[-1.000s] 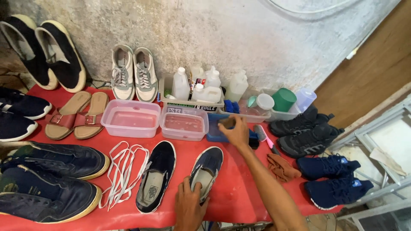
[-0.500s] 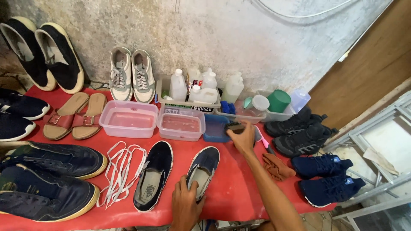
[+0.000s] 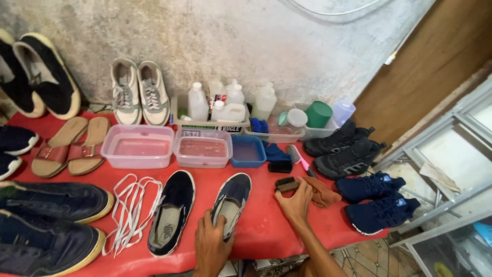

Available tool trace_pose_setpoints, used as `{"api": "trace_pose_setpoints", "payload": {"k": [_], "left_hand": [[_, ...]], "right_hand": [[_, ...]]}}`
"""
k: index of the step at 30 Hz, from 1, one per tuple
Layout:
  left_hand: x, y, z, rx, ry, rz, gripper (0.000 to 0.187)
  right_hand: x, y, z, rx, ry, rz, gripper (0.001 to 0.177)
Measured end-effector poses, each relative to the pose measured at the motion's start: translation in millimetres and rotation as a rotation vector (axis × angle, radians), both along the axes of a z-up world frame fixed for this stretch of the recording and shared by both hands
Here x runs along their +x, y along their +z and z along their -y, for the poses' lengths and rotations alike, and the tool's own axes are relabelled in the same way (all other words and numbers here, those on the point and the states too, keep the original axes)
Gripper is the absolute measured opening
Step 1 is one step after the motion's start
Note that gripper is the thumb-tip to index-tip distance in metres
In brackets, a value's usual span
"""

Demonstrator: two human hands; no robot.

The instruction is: The person wipes a dark blue slip-on shoe with a brown cloth, then uses a black brush to scrub the sole of the shoe. The person repeatedly dips the brush into a blue container of water and scrubs the sole pattern.

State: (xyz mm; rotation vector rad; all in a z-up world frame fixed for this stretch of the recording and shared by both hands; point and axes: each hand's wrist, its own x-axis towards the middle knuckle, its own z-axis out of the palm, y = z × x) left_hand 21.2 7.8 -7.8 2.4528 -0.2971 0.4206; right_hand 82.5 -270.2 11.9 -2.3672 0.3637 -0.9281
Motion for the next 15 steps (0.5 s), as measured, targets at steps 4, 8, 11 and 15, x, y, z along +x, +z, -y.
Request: {"api": "trace_pose_setpoints", "payload": {"k": [4, 8, 11, 15], "left_hand": [[2.0, 1.5, -0.7, 0.012, -0.003, -0.08, 0.049], [1.2, 3.6, -2.5, 0.018, -0.02, -0.106, 0.051], [1.9, 0.4, -2.3, 0.028, -0.018, -0.076, 0.051], [2.2, 0.6, -2.3, 0.022, -0.022, -0.107, 0.051]], "right_hand": [[1.9, 9.9, 5.5, -0.156, -0.231, -0.391, 0.111], [8.7, 15.0, 25.3, -0.225, -0.21, -0.663, 0.122], [2.7, 18.3, 27.4, -0.279, -0.216, -0.73, 0.124], [0.5, 18.2, 28.4, -0.159, -0.193, -0.734, 0.12]]}}
